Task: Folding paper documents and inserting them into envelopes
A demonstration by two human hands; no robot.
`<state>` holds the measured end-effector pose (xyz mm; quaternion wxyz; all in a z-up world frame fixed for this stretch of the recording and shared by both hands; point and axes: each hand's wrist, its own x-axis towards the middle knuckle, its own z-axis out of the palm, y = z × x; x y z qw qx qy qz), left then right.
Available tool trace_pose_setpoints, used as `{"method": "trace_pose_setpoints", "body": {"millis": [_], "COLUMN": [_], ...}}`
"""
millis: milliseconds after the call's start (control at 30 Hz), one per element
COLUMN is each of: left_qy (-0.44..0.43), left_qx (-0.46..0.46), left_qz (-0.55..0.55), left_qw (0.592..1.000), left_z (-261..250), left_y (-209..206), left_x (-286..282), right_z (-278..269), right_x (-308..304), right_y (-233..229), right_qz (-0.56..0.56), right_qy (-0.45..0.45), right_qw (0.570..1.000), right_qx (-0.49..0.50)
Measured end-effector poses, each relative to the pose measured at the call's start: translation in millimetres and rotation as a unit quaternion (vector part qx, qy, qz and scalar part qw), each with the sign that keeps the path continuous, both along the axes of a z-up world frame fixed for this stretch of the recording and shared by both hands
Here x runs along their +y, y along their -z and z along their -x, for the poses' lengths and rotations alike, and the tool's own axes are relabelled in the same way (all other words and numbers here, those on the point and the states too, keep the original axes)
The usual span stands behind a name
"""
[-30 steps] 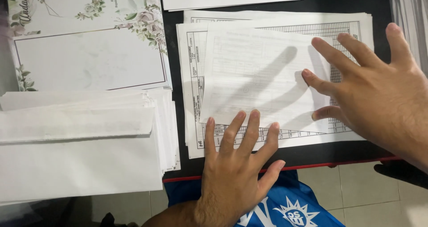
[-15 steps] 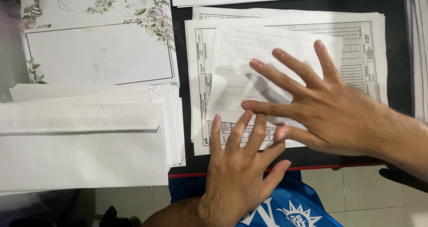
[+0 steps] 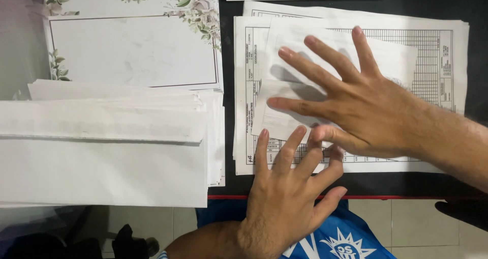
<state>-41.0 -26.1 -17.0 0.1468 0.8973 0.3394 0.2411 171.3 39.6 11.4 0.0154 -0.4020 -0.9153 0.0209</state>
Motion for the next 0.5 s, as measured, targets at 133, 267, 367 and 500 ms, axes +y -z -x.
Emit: {"method": "trace_pose_setpoints", "body": {"millis": [133,267,367,500], "left_qy": [0.001,-0.003,-0.004,-0.006], "left_qx": [0.023,0.036,0.03,0.029], "left_qz": [-0.005,-0.022,-0.018,-0.019], "left_qw": [1.0,0.999,0.999,0.999], "left_z": [1,1,1,1], "left_y": [-2,0,2,0], "left_x": [0,0,-1,1], "right_z": [1,5,14,20], "right_x": [17,28,28,18], "right_y": [-2,-6,-12,-17], "right_qz": [0.03,0.006,0.012,-0.01], "right_qy": [0.011,0.013,0.021,0.009], "right_qw": [0.999,1.0,1.0,1.0], "right_qx": [0.031,0.023,0.018,-0.024]}}
